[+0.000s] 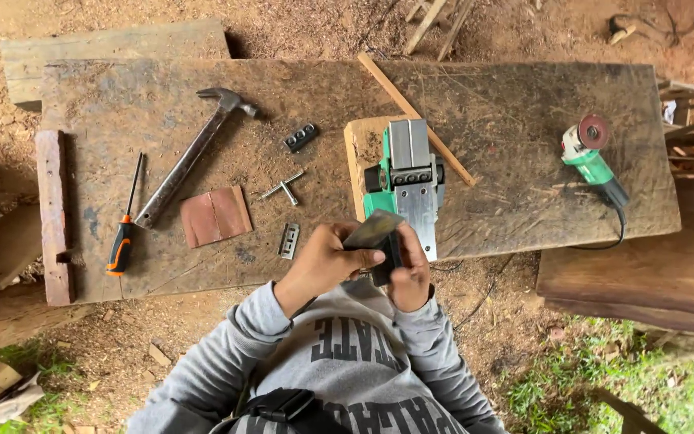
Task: The person is repairing and reassembling components of an electric wood planer on a wooden workbench using various tools.
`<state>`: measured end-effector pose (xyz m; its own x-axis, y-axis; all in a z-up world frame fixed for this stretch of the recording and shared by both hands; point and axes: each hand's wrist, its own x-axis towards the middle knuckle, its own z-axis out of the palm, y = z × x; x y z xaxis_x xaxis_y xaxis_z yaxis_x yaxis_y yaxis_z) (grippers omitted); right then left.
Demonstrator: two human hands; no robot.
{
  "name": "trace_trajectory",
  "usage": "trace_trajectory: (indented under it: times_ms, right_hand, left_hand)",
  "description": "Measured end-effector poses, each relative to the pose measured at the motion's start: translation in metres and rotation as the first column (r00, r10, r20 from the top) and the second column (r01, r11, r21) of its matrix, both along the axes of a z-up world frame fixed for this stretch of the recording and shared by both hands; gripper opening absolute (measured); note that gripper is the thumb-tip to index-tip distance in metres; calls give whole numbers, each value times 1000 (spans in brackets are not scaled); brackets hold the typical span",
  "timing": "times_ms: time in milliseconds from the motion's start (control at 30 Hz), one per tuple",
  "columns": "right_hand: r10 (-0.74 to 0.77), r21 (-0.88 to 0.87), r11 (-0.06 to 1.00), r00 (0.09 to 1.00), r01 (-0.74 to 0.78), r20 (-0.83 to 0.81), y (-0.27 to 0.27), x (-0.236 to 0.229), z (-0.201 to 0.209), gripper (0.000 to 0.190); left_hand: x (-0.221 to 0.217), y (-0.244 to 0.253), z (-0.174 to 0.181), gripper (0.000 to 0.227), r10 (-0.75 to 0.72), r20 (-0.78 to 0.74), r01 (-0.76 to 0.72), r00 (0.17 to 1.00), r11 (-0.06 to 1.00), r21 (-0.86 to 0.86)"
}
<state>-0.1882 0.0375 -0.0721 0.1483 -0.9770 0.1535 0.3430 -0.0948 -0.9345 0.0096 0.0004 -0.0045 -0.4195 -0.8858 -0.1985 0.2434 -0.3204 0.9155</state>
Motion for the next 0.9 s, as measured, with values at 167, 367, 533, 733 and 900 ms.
trace_trajectory:
  times_ms: [167, 367, 533, 733, 900]
  right_hand:
    - [-7, 22, 1000, 940, -1, 341, -2, 41, 20, 98]
    - [-193, 205, 973, 867, 108, 460, -23, 36, 21, 64]
    - [-202, 223, 968, 875, 111, 440, -33, -7, -13, 51]
    - [-169, 353, 935, 850, -22, 499, -31, 2, 17, 54]
    - [-65, 379, 916, 879, -136, 472, -20, -8, 5, 52]
  left_hand:
    - [-4, -1, -3, 23, 43, 88, -42, 995, 999, -3]
    - [-4, -1, -4, 33, 148, 126, -116, 981, 966, -229]
    - [9, -3, -11, 36, 372, 308, -239, 876, 888, -392]
    - [27, 10, -37, 30, 440, 576, -68, 689, 830, -554]
    - [43, 23, -61, 24, 236, 644, -78, 728, 961, -264]
